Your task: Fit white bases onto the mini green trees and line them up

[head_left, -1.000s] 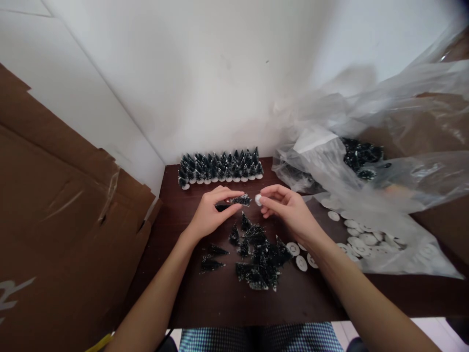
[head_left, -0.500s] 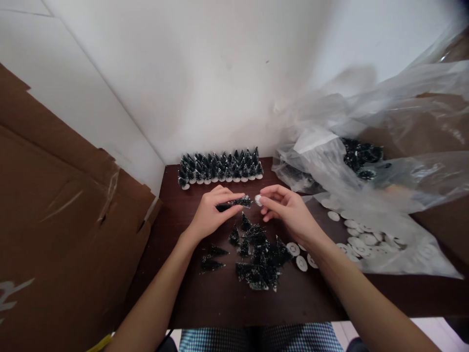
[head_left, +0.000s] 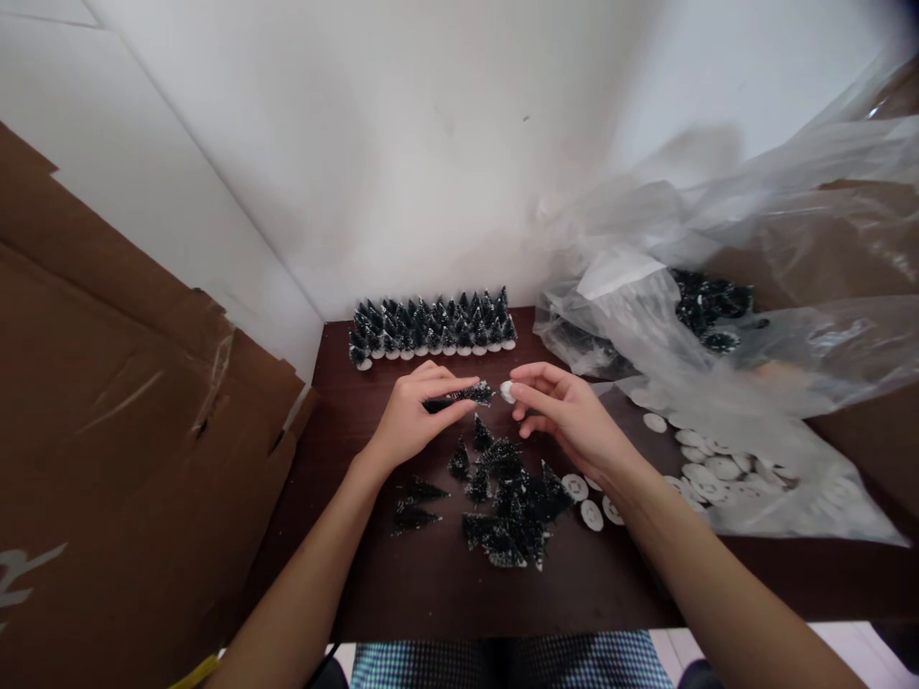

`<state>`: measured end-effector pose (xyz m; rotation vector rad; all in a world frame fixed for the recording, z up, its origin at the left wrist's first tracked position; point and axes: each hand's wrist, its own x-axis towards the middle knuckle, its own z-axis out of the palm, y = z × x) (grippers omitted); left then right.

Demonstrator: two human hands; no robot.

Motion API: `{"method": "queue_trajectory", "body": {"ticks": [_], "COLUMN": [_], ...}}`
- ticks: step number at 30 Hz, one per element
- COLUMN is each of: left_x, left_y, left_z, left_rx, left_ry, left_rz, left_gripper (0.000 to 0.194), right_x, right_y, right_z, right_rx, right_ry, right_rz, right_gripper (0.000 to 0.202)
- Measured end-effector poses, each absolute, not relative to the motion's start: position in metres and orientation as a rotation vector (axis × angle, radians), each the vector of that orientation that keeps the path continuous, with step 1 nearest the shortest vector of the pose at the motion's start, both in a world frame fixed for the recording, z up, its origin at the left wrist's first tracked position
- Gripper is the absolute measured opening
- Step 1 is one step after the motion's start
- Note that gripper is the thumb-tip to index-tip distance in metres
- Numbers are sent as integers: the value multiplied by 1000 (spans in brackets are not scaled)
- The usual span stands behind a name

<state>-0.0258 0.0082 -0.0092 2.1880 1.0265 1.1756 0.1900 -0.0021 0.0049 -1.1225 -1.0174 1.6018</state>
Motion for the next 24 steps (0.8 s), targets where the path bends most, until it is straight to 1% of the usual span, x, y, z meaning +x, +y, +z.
{"method": "queue_trajectory", "body": {"ticks": [13, 24], "left_x": [-25, -24], "left_y": [7, 5], "left_z": [-8, -6], "left_rx": [2210, 2170], "left_ry": [1008, 1013], "left_rz": [1190, 1221], "left_gripper": [24, 23], "right_x": [190, 189], "right_y": [-2, -1], "right_z": [5, 6], "right_rx": [-1115, -1145], "right_ry": [-1007, -981], "right_rz": [1610, 1623], "right_gripper": [37, 35]}}
